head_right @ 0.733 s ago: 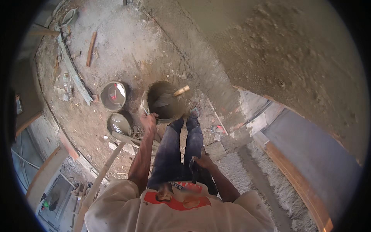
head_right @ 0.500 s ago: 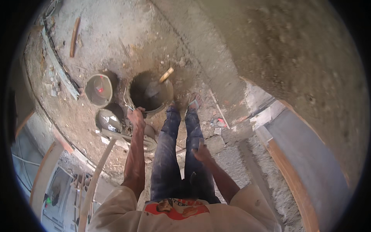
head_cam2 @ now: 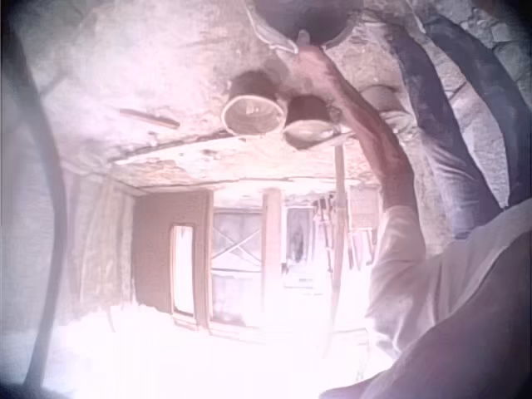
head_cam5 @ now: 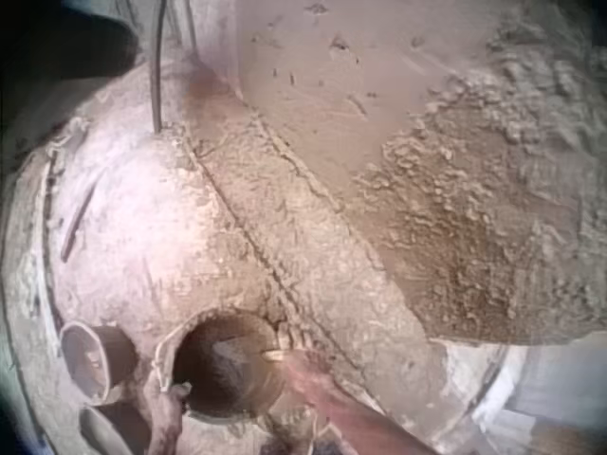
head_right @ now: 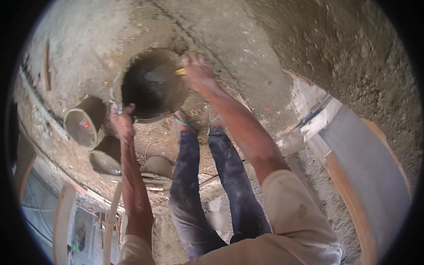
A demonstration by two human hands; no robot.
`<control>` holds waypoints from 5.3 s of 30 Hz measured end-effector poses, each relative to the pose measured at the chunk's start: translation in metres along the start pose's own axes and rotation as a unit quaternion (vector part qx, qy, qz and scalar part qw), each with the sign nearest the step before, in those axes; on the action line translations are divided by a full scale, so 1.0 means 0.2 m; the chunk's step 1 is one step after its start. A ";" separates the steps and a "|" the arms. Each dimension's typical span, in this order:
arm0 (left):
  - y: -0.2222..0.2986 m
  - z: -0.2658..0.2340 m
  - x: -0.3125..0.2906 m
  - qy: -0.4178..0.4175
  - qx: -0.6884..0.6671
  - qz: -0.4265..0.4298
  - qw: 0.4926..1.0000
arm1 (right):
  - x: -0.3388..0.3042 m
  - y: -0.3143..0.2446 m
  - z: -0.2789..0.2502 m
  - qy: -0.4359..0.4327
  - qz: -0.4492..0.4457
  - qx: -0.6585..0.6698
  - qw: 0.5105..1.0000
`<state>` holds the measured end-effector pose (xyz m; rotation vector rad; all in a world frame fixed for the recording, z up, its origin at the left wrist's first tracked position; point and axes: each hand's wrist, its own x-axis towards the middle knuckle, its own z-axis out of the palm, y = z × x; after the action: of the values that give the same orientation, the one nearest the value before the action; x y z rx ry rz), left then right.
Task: The person mixes wet plaster in a bucket and applies it to a wall using a trowel.
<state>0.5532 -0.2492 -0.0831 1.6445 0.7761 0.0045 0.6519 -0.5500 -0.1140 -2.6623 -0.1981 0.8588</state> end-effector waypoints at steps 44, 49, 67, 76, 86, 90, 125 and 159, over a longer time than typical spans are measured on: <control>0.20 0.16 0.41 0.088 0.397 0.180 0.896 | -2.04 2.01 1.51 0.443 0.426 0.338 0.713; 0.03 0.20 0.44 0.064 0.393 0.151 0.905 | -2.34 2.32 1.99 0.432 0.543 0.154 0.703; 0.11 0.06 0.44 0.114 0.462 0.068 0.877 | -1.87 2.07 1.54 0.278 0.568 0.268 0.727; -0.02 0.04 0.39 0.136 0.376 0.160 0.903 | -1.77 1.97 1.59 0.270 0.538 0.368 0.709; -0.03 0.01 0.41 0.143 0.424 0.210 0.869 | -1.23 1.81 1.19 0.250 0.371 0.237 0.862; -0.03 0.07 0.38 0.139 0.396 0.271 0.866 | -1.17 1.70 1.02 0.264 0.308 0.222 0.887; 0.08 0.17 0.34 0.112 0.352 0.107 0.923 | -0.94 1.69 0.85 0.252 0.353 0.357 0.827; 0.02 0.13 0.41 0.085 0.289 0.157 0.941 | -0.69 0.87 0.81 0.159 0.081 0.272 0.945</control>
<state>0.6294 -0.2335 -0.1191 2.3432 0.6692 0.1588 0.4499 -0.7008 -0.2233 -2.2582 0.3006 0.4271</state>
